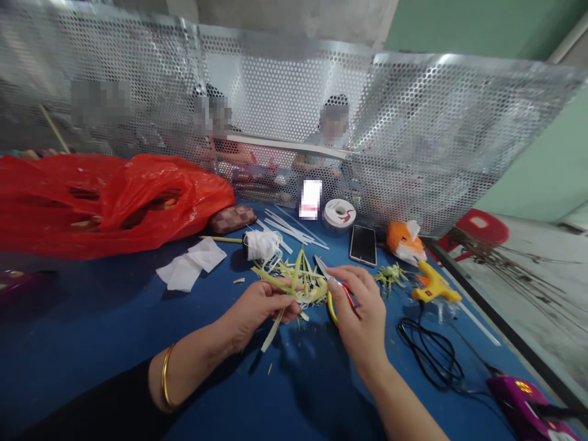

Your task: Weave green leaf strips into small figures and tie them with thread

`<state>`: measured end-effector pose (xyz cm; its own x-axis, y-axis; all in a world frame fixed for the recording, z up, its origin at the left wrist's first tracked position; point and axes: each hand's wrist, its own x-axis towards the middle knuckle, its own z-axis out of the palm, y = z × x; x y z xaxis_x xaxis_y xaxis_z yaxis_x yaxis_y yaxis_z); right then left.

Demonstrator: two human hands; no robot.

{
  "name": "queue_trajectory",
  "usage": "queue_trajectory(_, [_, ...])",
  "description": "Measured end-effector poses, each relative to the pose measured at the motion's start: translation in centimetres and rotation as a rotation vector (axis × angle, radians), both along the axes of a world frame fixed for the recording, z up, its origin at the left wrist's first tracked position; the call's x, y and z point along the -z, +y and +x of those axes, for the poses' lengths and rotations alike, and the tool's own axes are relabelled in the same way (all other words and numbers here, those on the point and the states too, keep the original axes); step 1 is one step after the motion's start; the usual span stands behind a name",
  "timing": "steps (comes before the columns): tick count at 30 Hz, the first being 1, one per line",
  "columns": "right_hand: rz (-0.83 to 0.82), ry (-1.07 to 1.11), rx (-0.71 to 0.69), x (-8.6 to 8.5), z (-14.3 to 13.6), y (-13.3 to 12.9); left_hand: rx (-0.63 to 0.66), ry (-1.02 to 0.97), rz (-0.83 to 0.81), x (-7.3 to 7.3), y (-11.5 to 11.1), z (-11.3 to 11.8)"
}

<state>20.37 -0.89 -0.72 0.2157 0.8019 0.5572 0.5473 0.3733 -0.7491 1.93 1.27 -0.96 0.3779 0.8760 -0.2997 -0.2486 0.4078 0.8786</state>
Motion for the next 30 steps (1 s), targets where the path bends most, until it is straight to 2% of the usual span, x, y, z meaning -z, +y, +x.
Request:
queue_trajectory(4, [-0.305, 0.496, -0.162, -0.1, 0.4, 0.5, 0.047, 0.103, 0.079, 0.1, 0.0, 0.2])
queue_trajectory(5, [-0.36, 0.56, -0.192, 0.0, 0.3, 0.7, 0.064, 0.12, 0.107, 0.2, 0.0, 0.2])
queue_trajectory(10, [-0.525, 0.5, -0.46, 0.2, -1.3, 0.4, 0.219, 0.169, 0.256, 1.0, 0.0, 0.3])
queue_trajectory(12, [-0.517, 0.514, -0.441, 0.4, -1.9, 0.2, 0.219, 0.215, 0.284, 1.2, 0.1, 0.2])
queue_trajectory(14, [-0.471, 0.56, -0.322, 0.7, -2.0, 0.2, 0.067, 0.28, 0.328, 1.3, 0.3, 0.0])
queue_trajectory(16, [-0.419, 0.66, -0.199, 1.0, -2.0, 0.3, -0.205, 0.363, 0.409, 1.2, 0.6, -0.3])
queue_trajectory(18, [-0.386, 0.785, -0.142, 1.3, -1.9, 0.6, -0.454, 0.426, 0.476, 1.0, 0.8, -0.6])
queue_trajectory(21, [-0.369, 0.959, -0.141, 1.5, -2.0, 0.8, -0.618, 0.415, 0.428, 0.7, 0.7, -0.7])
queue_trajectory(23, [-0.366, 1.053, -0.134, 1.6, -2.2, 0.9, -0.606, 0.362, 0.339, 0.6, 0.3, -0.5])
queue_trajectory(27, [-0.413, 1.18, -0.159, 1.9, -2.7, 0.8, -0.347, 0.219, 0.132, 0.4, -0.5, 0.5])
queue_trajectory(30, [-0.526, 1.203, -0.225, 2.2, -3.4, 0.3, -0.228, 0.079, 0.059, 0.5, -0.8, 1.1])
